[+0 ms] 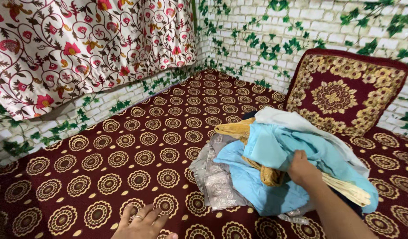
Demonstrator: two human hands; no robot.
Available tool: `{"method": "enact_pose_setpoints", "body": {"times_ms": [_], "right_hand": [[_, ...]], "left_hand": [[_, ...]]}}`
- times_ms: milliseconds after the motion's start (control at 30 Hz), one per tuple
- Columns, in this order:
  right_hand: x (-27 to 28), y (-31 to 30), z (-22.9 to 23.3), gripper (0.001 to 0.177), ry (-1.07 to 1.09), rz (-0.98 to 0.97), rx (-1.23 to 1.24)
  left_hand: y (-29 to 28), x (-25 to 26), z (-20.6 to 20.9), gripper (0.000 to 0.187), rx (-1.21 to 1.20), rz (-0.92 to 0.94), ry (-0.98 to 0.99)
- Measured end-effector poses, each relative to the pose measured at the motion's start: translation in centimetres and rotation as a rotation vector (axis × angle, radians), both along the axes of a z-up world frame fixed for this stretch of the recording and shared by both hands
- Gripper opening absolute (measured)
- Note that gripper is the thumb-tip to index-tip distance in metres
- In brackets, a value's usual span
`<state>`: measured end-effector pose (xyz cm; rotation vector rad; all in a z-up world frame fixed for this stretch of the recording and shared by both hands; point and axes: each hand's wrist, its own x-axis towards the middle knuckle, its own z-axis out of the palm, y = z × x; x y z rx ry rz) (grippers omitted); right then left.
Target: The person folds items of clothing including a dark shirt, a light blue shirt, and a white garment, and places them into an open suitcase.
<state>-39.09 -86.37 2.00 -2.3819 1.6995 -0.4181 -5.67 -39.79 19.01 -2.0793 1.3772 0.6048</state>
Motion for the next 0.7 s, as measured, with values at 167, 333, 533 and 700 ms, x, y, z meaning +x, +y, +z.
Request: {"method": "enact_pose_setpoints", "body": {"times_ms": [167,333,533,700], "right_hand": [[-0.1,-1.9,-0.3,0.056,0.166,0.051,0.067],[0.8,3.0,7.3,0.043,0.250,-0.080,0.122],[2.7,5.6,12.2,0.033,-0.098,-0.164,-0.071],[7.6,11.0,20.6,0.055,-0.006,0.039,-0.069]], "left_hand": [[0.8,0.7,-1.1,0.084,0.016,-0.031,-0.021],[0.0,0.3,0.4,0.086,0.007,0.005,0.066],[0.9,-0.7,2.1,0.090,0.000,-0.109,0.023],[2.4,-1.4,6.9,0.069,-0.286,-0.304,0.078]]}}
